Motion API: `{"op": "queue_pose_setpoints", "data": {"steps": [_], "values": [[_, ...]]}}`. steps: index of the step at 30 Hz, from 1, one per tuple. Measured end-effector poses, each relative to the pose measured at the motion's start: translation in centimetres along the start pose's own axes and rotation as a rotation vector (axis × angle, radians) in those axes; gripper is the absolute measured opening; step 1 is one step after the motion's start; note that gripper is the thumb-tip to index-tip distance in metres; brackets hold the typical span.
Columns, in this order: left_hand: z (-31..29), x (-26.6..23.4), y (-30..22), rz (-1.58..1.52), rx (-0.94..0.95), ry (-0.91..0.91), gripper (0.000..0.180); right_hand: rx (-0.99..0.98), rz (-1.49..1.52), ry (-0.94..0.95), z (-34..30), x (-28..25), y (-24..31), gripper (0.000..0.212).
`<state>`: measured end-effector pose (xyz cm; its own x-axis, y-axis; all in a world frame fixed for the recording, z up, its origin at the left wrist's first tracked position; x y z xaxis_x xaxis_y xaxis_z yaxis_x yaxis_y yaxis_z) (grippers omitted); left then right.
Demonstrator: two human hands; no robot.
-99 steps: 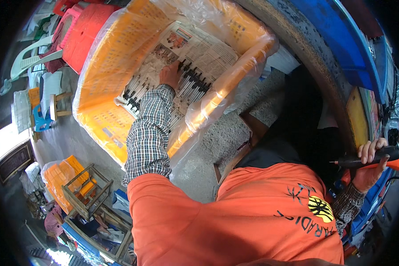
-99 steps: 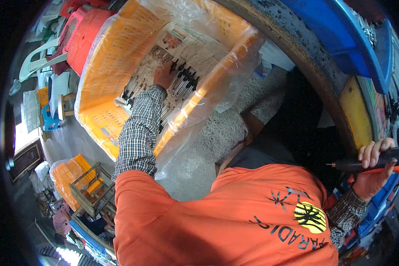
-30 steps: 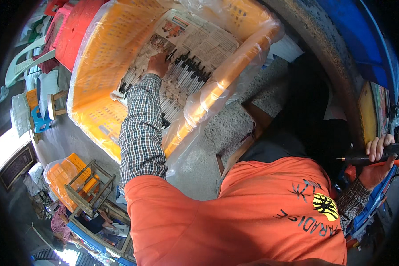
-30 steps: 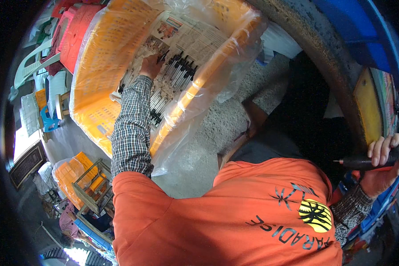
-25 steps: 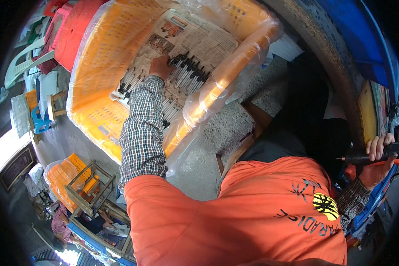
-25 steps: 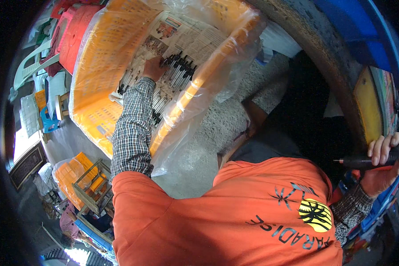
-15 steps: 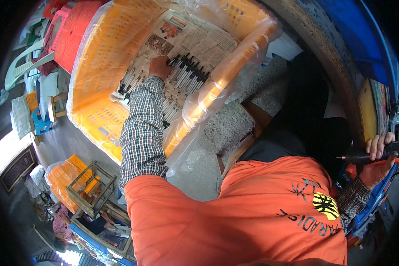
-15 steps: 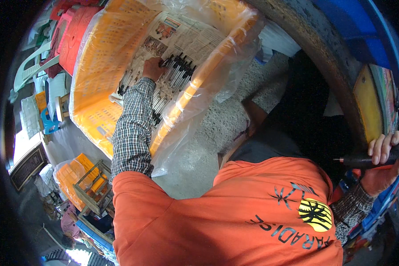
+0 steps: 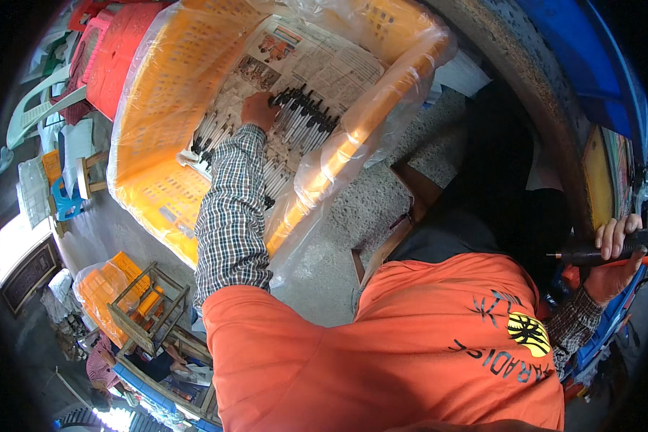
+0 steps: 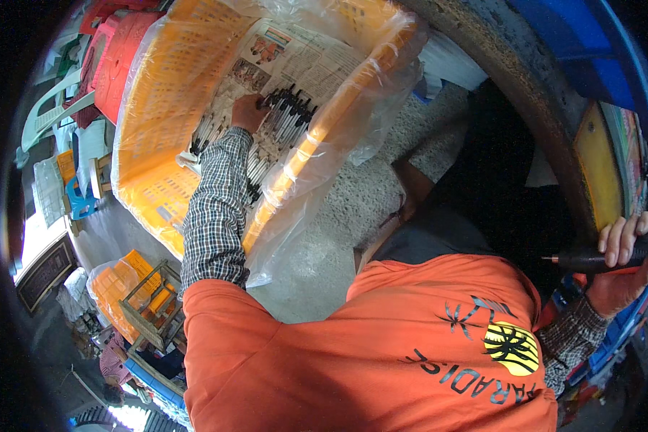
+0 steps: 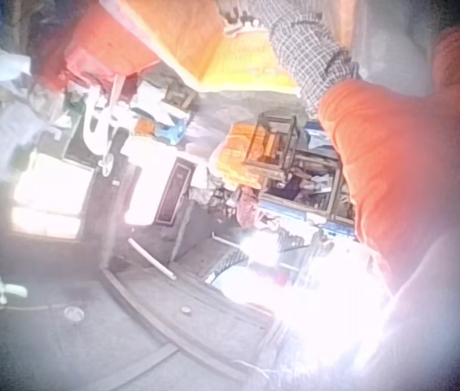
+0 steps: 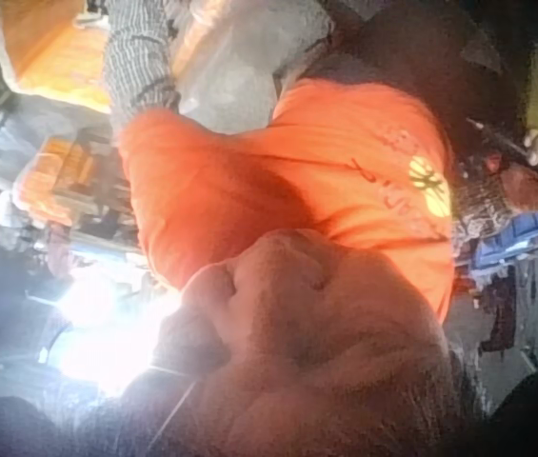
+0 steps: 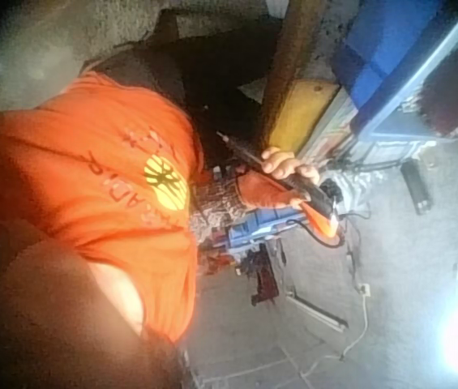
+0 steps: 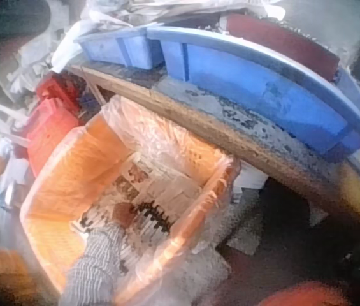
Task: The person assembles compass parts using a handheld power tool and arranges the assembled compasses into a basket by hand.
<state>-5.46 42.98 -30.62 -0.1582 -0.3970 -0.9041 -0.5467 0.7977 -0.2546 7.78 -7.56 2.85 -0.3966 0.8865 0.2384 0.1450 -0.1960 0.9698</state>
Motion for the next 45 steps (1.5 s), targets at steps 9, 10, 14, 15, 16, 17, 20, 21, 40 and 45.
{"op": "queue_pose_setpoints", "data": {"steps": [9,10,14,15,16,17,20,21,40,45], "values": [[-0.2,-0.4,0.2,-0.193,-0.019,-0.04,0.03,0.015,0.021,0.012,0.0,-0.2,0.0,0.033],[-0.1,-0.3,0.2,-0.155,-0.019,-0.001,0.031,0.015,0.017,0.011,0.0,-0.2,0.0,0.033],[0.0,0.1,0.2,-0.111,-0.007,-0.011,0.031,0.008,0.015,0.0,-0.1,-0.1,0.1,0.033],[0.0,0.2,0.4,-0.137,-0.017,-0.007,0.031,0.011,0.013,0.006,-0.1,-0.2,0.1,0.033],[-0.1,0.2,0.6,-0.162,-0.026,-0.003,0.031,0.013,0.011,0.012,-0.1,-0.2,0.2,0.033],[-0.1,-0.1,0.6,-0.162,-0.025,-0.003,0.031,0.013,0.011,0.011,-0.1,-0.2,0.1,0.033],[-0.1,-1.0,0.8,-0.265,-0.064,-0.08,0.028,0.0,-0.008,0.011,-0.1,-0.2,0.1,0.033],[-0.1,-1.1,0.8,-0.297,-0.073,-0.072,0.027,0.0,-0.01,0.02,0.0,-0.1,0.1,0.033],[0.3,-0.3,-0.7,-0.245,-0.053,-0.139,0.018,-0.003,-0.03,-0.008,-0.1,0.2,0.2,0.033],[0.1,-0.9,-1.3,-0.129,-0.004,-0.21,0.017,-0.004,-0.025,-0.016,0.0,0.3,0.1,0.033]]}}
Point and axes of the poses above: each hand's wrist, its own z-axis towards the middle knuckle, its own x-axis out of the palm, y = z × x, the point moved 3 cm from there along z, towards the middle knuckle, and after that the axes turned 2 degrees about -y, right-handed, at the moved point
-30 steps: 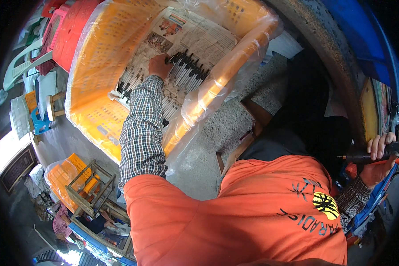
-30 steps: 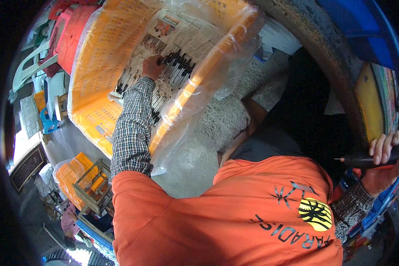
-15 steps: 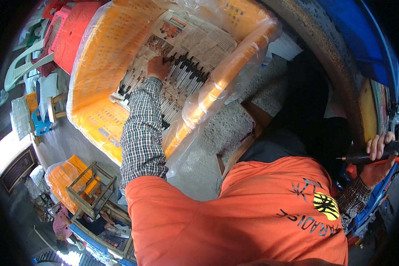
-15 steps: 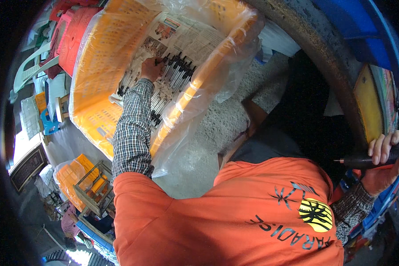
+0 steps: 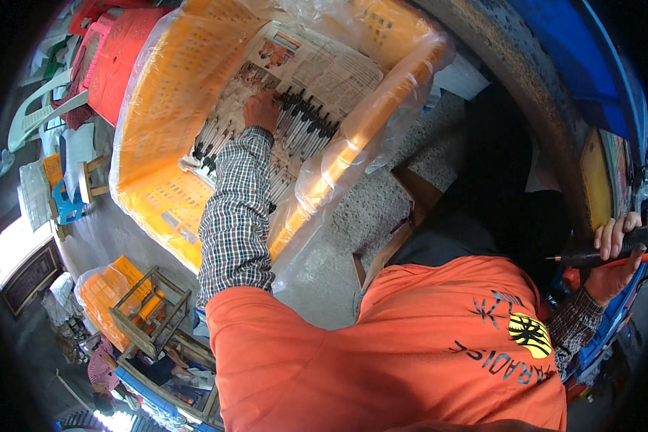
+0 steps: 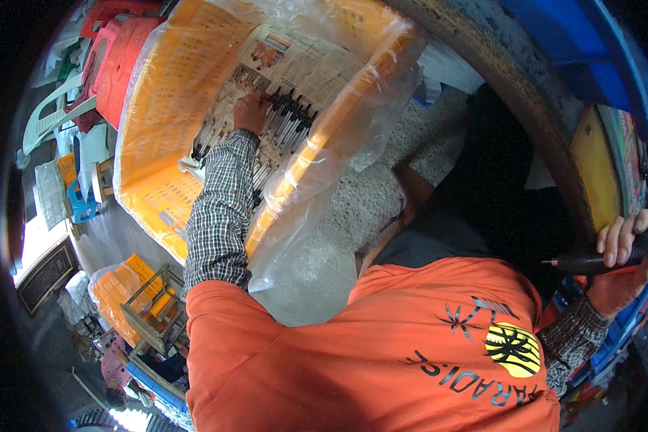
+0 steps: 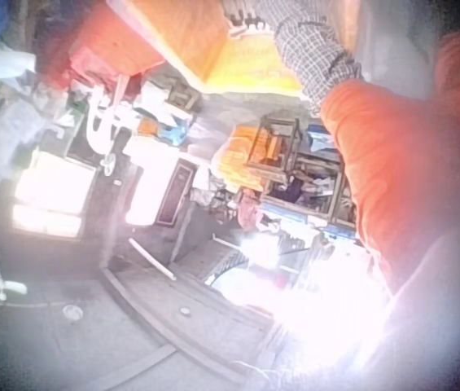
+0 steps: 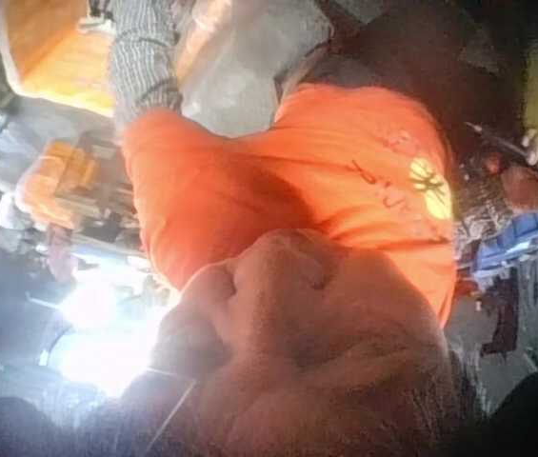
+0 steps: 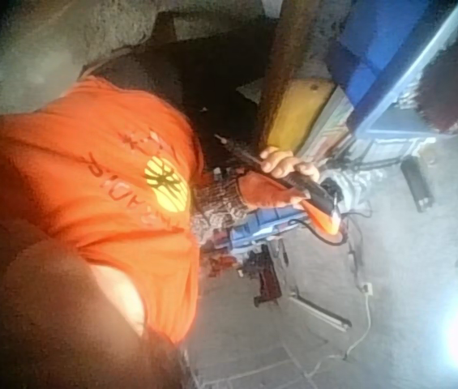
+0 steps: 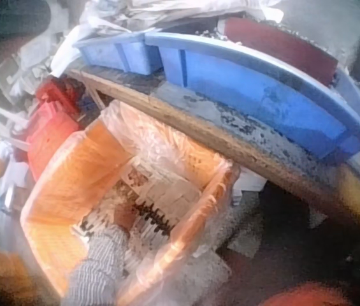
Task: The person assembles compass parts using a handheld power tool and arranges the assembled compasses into a basket by hand.
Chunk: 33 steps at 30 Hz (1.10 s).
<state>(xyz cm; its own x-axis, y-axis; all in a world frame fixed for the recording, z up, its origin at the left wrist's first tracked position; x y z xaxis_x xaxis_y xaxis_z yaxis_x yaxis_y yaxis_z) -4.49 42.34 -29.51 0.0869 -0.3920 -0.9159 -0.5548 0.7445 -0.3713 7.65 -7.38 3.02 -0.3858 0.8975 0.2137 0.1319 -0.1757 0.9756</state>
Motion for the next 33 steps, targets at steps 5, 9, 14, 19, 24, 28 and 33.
{"op": "queue_pose_setpoints", "data": {"steps": [5,9,14,19,24,28,33], "values": [[0.8,-0.9,1.4,-0.001,0.011,-0.055,0.018,0.0,0.006,0.007,0.0,-0.1,0.0,0.035],[1.2,-1.4,3.1,-0.08,-0.151,0.091,0.025,0.0,0.004,0.004,-0.1,-0.2,0.0,0.035],[1.2,-1.4,2.5,-0.059,-0.196,0.209,0.024,0.013,0.002,0.004,-0.1,-0.5,0.1,0.036],[1.5,-1.6,1.1,0.065,-0.053,0.192,0.025,0.001,-0.009,-0.001,-0.2,-0.3,0.1,0.036],[1.8,-0.4,2.6,-0.01,0.051,0.093,0.027,0.002,0.003,0.005,-0.2,-0.4,0.1,0.036],[1.8,-0.9,1.7,0.114,0.007,0.144,0.029,-0.011,-0.019,-0.017,-0.2,-0.3,0.0,0.037],[1.3,-0.6,2.6,0.138,-0.06,0.189,0.025,0.006,0.009,-0.003,-0.1,-0.7,0.1,0.038]]}}
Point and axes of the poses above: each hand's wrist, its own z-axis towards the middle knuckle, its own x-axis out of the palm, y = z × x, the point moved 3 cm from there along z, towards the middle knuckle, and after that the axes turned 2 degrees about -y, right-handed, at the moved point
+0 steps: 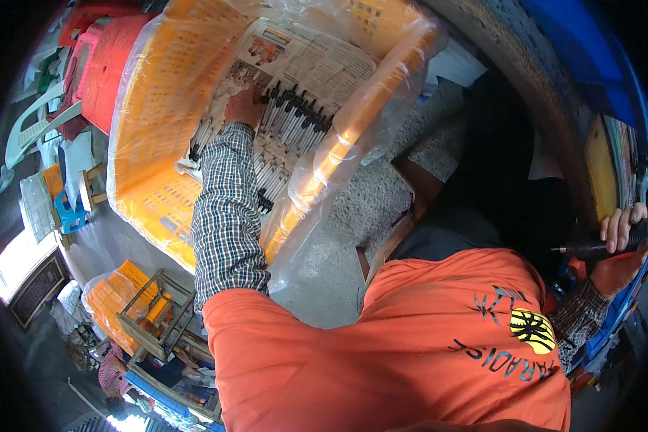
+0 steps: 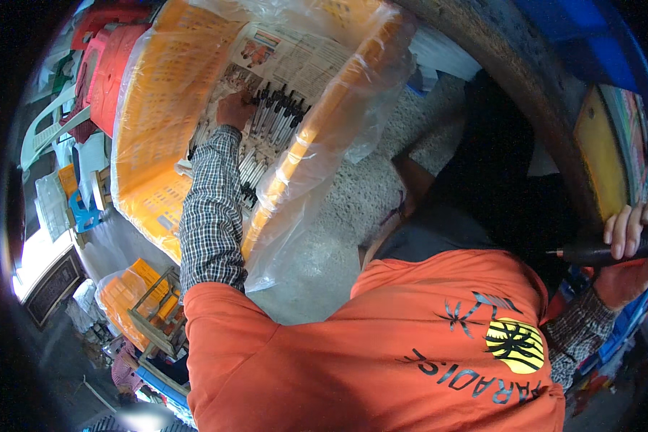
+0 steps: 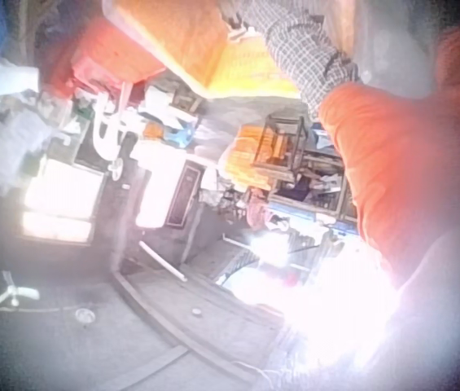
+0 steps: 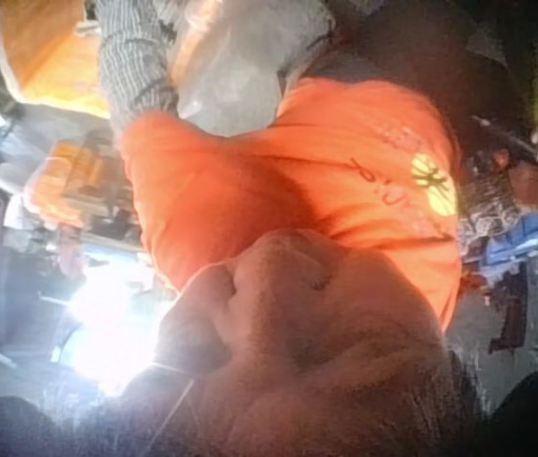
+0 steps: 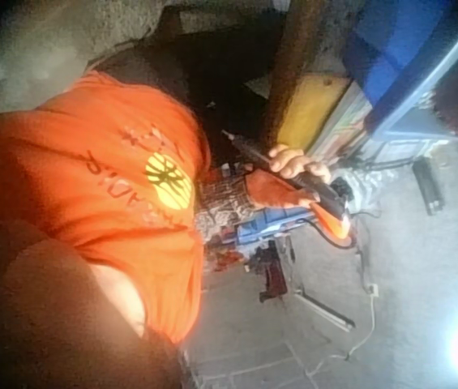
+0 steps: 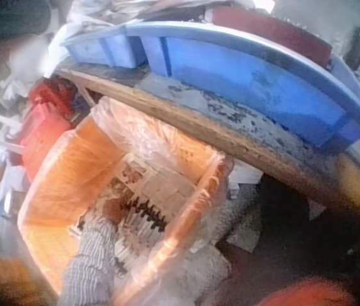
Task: The person assembles compass parts using a handheld power tool and arranges the assembled compasses into a basket by hand.
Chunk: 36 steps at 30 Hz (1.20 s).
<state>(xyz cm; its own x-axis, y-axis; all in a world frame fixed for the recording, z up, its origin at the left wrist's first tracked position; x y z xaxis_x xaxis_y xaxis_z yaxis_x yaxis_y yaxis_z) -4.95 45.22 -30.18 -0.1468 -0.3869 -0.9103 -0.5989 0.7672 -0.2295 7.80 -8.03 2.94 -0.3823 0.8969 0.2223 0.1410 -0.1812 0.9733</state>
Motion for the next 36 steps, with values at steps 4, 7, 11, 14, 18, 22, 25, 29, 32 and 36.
{"op": "queue_pose_setpoints", "data": {"steps": [4,7,11,14,18,22,25,29,32,36], "values": [[-0.2,0.2,0.0,-0.038,-0.045,-0.006,0.024,-0.001,-0.02,0.009,0.0,0.2,0.0,0.04],[-0.4,0.0,-0.3,-0.018,-0.022,-0.028,0.023,-0.002,-0.015,0.022,0.0,0.0,0.0,0.04],[-0.3,0.1,-0.8,0.08,-0.014,-0.036,0.023,-0.004,0.0,0.034,0.0,0.1,0.0,0.04],[-0.4,-0.1,-1.4,0.138,-0.02,-0.059,0.022,0.017,0.057,-0.002,0.0,-0.2,-0.1,0.039],[-0.4,-0.1,-1.1,0.074,-0.014,-0.062,0.021,0.009,0.047,0.007,0.0,-0.1,-0.1,0.039],[-0.6,0.2,-1.0,0.045,-0.016,-0.078,0.024,0.01,0.035,0.005,0.0,-0.1,0.0,0.039],[-0.3,0.7,-0.4,-0.103,0.09,-0.124,0.026,0.002,0.036,0.012,0.1,0.1,0.0,0.038],[0.0,1.3,-1.4,0.006,0.155,-0.246,0.028,0.003,0.034,-0.003,0.1,0.2,-0.1,0.037],[0.1,1.6,-1.6,-0.008,0.216,-0.275,0.029,-0.015,-0.018,-0.017,0.1,0.2,0.0,0.037],[-0.2,1.2,-2.7,0.027,0.174,-0.202,0.032,-0.009,-0.016,-0.005,0.1,0.2,0.0,0.037]]}}
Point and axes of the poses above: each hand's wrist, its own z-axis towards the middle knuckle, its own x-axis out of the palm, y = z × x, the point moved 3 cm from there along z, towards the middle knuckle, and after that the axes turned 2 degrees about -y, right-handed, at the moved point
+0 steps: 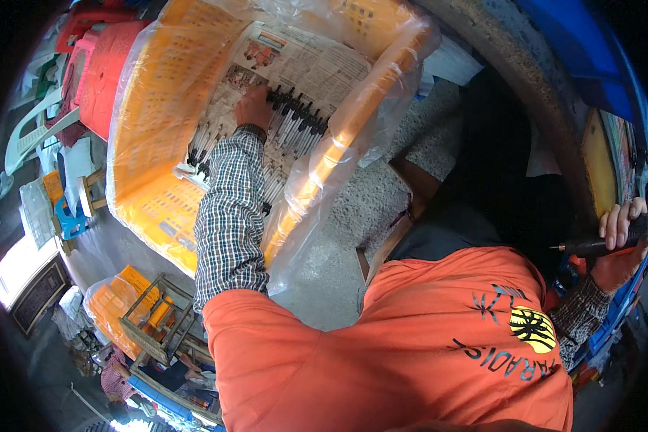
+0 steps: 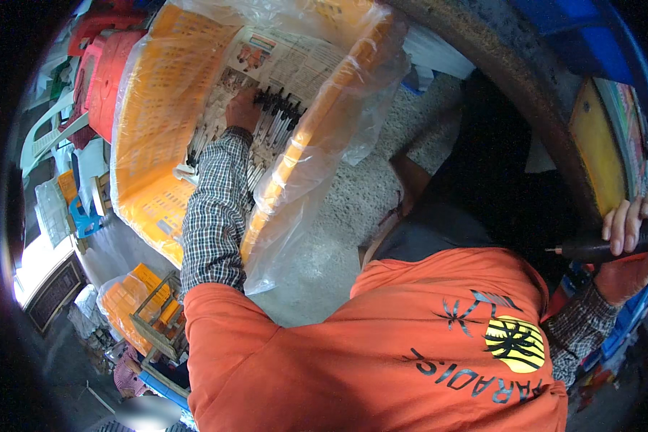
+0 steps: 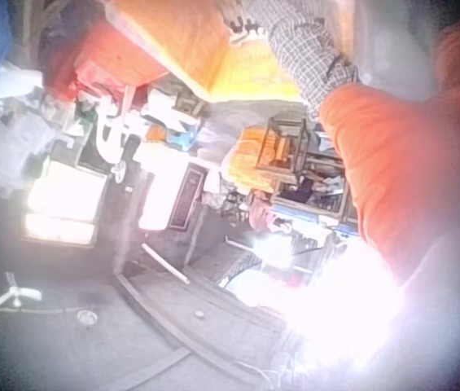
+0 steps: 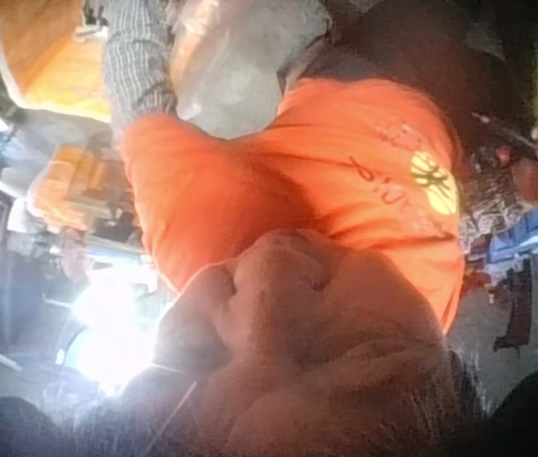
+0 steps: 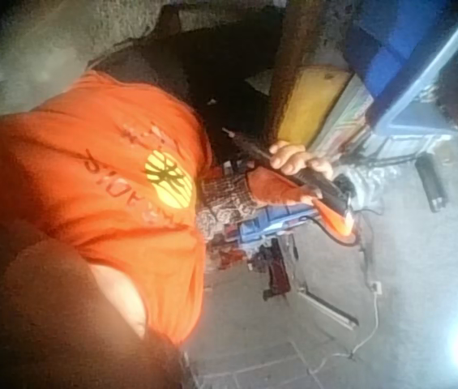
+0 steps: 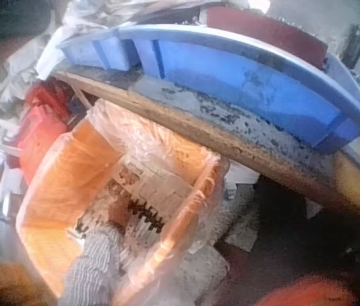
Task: The person assembles compass parts using a handheld power tool and arranges the assembled compasses into a basket by hand.
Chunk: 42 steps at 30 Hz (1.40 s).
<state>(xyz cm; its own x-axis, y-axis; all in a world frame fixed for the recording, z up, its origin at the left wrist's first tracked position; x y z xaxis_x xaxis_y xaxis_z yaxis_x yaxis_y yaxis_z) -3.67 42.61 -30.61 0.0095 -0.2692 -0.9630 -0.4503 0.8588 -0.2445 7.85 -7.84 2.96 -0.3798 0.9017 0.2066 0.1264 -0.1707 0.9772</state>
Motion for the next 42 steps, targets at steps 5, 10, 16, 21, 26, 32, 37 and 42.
{"op": "queue_pose_setpoints", "data": {"steps": [5,10,16,21,26,32,37,42], "values": [[-0.6,-0.8,-0.7,-0.014,0.026,-0.063,0.034,-0.008,0.008,0.006,-0.1,0.2,-0.1,0.038],[-0.7,-1.0,-3.1,0.042,0.258,0.024,0.044,-0.003,-0.004,0.039,-0.1,0.1,0.0,0.039],[-0.5,-0.3,-3.3,0.154,0.298,0.078,0.043,0.014,0.021,0.01,-0.1,0.2,0.0,0.038],[-0.9,-0.8,-3.8,0.133,0.274,0.102,0.036,-0.014,0.025,0.002,-0.1,0.2,0.0,0.037],[-1.2,-0.7,-4.0,0.134,0.267,0.046,0.032,-0.027,0.001,0.021,0.0,-0.3,-0.1,0.036],[-1.9,-0.5,-6.5,0.213,0.342,0.031,0.038,-0.047,-0.054,-0.003,-0.1,0.5,-0.1,0.036],[-2.3,0.2,-8.5,0.248,0.488,0.1,0.033,-0.038,-0.063,0.032,-0.1,0.8,0.4,0.035],[-3.2,0.9,-8.1,0.216,0.51,0.045,0.03,-0.019,-0.018,0.014,0.0,0.6,-0.1,0.035]]}}
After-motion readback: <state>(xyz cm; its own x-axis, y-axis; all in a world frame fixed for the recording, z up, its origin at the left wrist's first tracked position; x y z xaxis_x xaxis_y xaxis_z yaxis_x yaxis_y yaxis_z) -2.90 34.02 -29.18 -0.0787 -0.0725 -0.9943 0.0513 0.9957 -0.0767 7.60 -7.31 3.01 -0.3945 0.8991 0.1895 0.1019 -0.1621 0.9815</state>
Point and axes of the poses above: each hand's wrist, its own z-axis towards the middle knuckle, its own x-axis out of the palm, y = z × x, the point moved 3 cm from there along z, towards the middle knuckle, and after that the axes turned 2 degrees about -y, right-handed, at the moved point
